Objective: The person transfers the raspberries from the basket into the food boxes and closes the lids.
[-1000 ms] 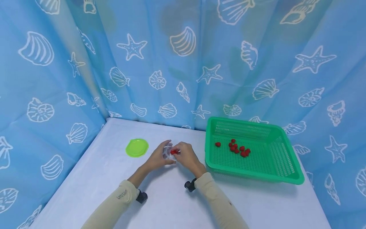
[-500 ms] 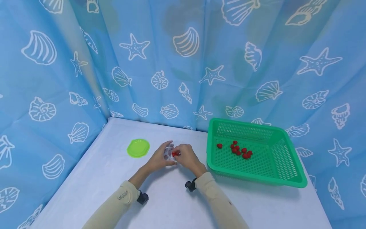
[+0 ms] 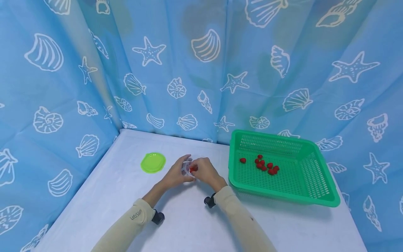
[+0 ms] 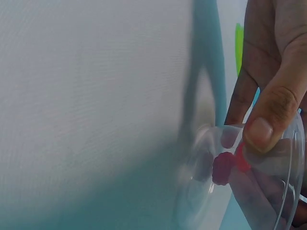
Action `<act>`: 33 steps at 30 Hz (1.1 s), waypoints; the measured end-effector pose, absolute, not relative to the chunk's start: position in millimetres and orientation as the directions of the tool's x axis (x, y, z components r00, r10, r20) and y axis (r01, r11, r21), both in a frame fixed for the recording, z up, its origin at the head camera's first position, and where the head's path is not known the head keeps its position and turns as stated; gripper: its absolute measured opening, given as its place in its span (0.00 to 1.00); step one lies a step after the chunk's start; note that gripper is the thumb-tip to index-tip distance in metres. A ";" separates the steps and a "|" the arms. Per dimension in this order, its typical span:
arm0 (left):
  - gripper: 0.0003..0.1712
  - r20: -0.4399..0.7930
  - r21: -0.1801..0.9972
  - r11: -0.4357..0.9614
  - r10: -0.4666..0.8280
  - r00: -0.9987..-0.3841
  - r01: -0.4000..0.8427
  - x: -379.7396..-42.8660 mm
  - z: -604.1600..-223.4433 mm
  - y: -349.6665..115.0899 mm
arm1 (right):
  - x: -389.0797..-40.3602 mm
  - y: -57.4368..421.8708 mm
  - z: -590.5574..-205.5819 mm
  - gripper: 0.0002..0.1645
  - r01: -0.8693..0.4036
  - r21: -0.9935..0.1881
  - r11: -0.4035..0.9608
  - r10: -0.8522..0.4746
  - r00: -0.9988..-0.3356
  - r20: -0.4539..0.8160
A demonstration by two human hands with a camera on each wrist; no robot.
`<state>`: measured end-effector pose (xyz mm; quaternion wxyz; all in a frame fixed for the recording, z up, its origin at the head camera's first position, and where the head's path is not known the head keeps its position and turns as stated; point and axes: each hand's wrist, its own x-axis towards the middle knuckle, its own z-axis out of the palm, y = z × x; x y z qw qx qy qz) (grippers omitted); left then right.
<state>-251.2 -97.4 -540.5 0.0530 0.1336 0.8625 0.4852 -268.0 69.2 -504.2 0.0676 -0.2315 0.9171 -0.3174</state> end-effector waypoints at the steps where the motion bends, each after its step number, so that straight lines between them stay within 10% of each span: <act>1: 0.55 0.037 0.852 0.492 0.280 -0.959 0.176 -251.0 -540.2 -97.4 | -268.0 69.2 -504.7 0.12 -0.379 -0.612 0.694 -0.462 -0.887 0.025; 17: 0.57 0.025 0.867 0.472 0.281 -0.960 0.161 -250.6 -540.5 -94.8 | -255.1 98.6 -450.4 0.09 -0.446 -0.630 0.635 -0.384 -0.891 0.244; 33: 0.57 0.010 0.857 0.494 0.266 -0.964 0.145 -250.9 -541.2 -93.6 | -292.4 242.0 -390.3 0.10 -0.446 -0.538 0.715 -0.296 -0.891 0.344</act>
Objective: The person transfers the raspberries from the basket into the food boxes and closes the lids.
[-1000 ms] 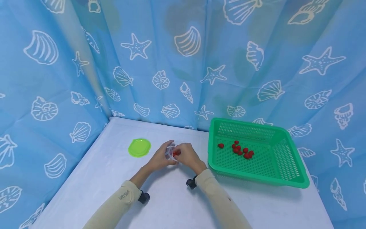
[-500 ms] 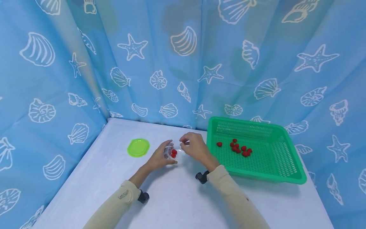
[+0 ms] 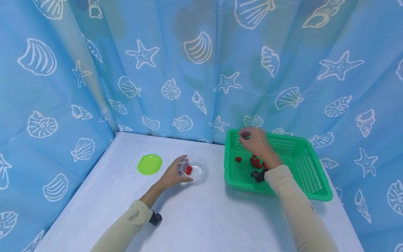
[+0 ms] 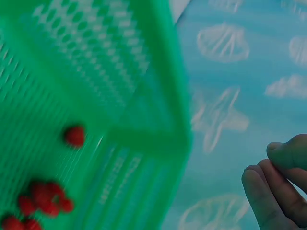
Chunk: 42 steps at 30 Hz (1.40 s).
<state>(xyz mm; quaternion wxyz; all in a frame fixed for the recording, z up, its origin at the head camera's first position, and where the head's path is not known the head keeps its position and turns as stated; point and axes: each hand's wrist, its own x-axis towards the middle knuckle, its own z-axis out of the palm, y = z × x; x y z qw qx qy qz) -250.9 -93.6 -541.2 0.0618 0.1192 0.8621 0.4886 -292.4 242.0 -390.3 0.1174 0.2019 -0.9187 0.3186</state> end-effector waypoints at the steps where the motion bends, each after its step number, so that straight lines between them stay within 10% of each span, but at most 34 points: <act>1: 0.57 0.010 0.856 0.497 0.264 -0.964 0.145 -250.8 -541.2 -93.8 | -296.2 250.7 -392.1 0.10 -0.443 -0.524 0.727 -0.291 -0.891 0.349; 21: 0.57 0.011 0.846 0.512 0.264 -0.965 0.150 -248.4 -539.2 -94.4 | -319.9 329.3 -463.9 0.16 -0.172 -0.507 0.845 -0.240 -0.968 -0.071; 42: 0.57 0.008 0.846 0.513 0.261 -0.965 0.146 -249.4 -540.6 -95.2 | -327.1 329.8 -490.3 0.10 -0.207 -0.458 0.864 -0.279 -0.956 -0.094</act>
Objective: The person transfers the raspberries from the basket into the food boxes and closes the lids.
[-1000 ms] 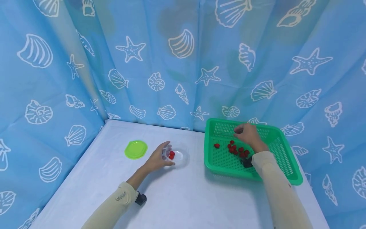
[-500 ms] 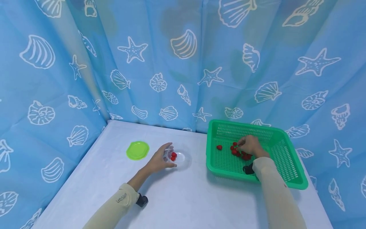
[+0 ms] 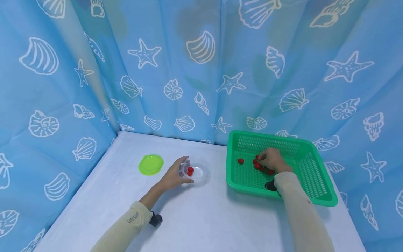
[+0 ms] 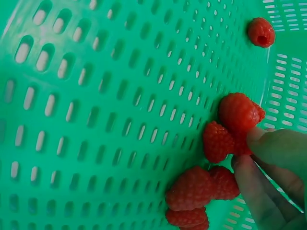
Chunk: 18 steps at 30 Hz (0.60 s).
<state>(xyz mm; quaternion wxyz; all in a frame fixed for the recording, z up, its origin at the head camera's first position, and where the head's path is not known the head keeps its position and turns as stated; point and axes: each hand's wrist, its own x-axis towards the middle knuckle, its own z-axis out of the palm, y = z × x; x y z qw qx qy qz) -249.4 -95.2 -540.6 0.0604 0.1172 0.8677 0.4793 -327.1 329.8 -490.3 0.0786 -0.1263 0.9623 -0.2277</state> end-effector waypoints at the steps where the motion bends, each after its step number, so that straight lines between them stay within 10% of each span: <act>1: 0.57 0.008 0.844 0.516 0.260 -0.966 0.146 -249.7 -540.4 -95.1 | -327.2 329.3 -489.5 0.08 -0.209 -0.454 0.866 -0.279 -0.956 -0.091; 18: 0.56 0.024 0.841 0.518 0.259 -0.966 0.160 -248.0 -539.0 -94.6 | -320.3 323.4 -482.5 0.13 -0.169 -0.423 0.890 -0.262 -0.949 -0.173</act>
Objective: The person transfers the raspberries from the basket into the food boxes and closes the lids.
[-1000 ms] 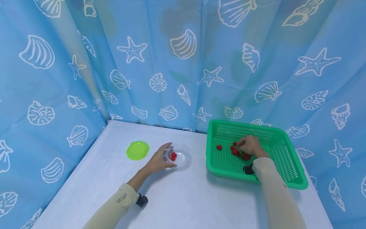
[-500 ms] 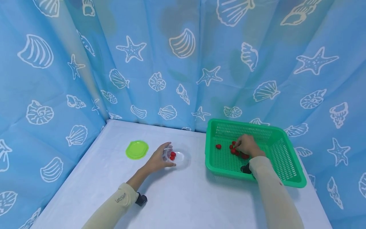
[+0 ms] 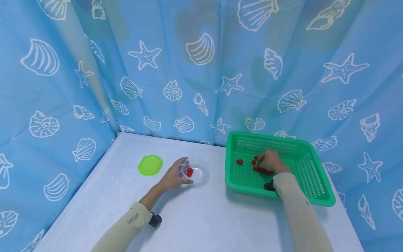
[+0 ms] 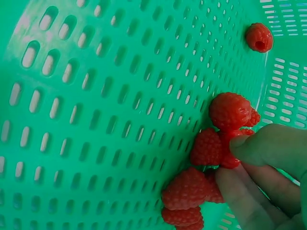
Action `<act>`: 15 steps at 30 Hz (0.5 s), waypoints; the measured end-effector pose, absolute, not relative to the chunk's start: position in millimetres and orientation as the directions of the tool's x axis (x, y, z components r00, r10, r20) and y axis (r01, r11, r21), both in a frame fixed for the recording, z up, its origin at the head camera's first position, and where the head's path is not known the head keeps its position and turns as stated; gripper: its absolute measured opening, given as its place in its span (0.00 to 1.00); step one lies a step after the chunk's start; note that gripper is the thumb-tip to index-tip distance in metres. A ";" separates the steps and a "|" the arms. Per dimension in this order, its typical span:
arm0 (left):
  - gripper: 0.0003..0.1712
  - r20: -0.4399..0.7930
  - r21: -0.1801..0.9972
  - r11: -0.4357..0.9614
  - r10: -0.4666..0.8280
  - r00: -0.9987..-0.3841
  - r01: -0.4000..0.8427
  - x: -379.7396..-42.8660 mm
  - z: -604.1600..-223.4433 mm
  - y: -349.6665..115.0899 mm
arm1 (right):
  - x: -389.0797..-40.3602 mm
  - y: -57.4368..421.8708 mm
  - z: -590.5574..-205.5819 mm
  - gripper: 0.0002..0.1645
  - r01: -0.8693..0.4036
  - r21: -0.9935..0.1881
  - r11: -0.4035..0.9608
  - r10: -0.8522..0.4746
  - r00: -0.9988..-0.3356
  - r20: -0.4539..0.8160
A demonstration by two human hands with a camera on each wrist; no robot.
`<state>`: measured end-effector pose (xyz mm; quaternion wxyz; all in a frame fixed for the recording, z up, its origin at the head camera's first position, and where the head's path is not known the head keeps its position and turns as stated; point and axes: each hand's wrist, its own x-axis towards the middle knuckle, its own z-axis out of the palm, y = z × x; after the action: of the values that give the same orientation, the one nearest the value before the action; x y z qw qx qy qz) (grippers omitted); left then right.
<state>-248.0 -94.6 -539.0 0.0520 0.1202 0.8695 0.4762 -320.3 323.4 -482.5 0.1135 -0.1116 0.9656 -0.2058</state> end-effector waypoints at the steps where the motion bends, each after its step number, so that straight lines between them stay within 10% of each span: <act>1: 0.56 0.028 0.841 0.515 0.260 -0.965 0.163 -248.1 -539.1 -94.5 | -320.2 323.0 -482.6 0.14 -0.169 -0.420 0.891 -0.266 -0.947 -0.182; 15: 0.56 0.025 0.837 0.521 0.266 -0.964 0.166 -247.1 -537.8 -95.1 | -318.2 313.4 -461.4 0.14 -0.216 -0.471 0.855 -0.273 -0.961 -0.055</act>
<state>-247.1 -95.1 -537.8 0.0528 0.1241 0.8706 0.4732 -318.2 313.4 -461.4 0.0601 -0.1269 0.9612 -0.2373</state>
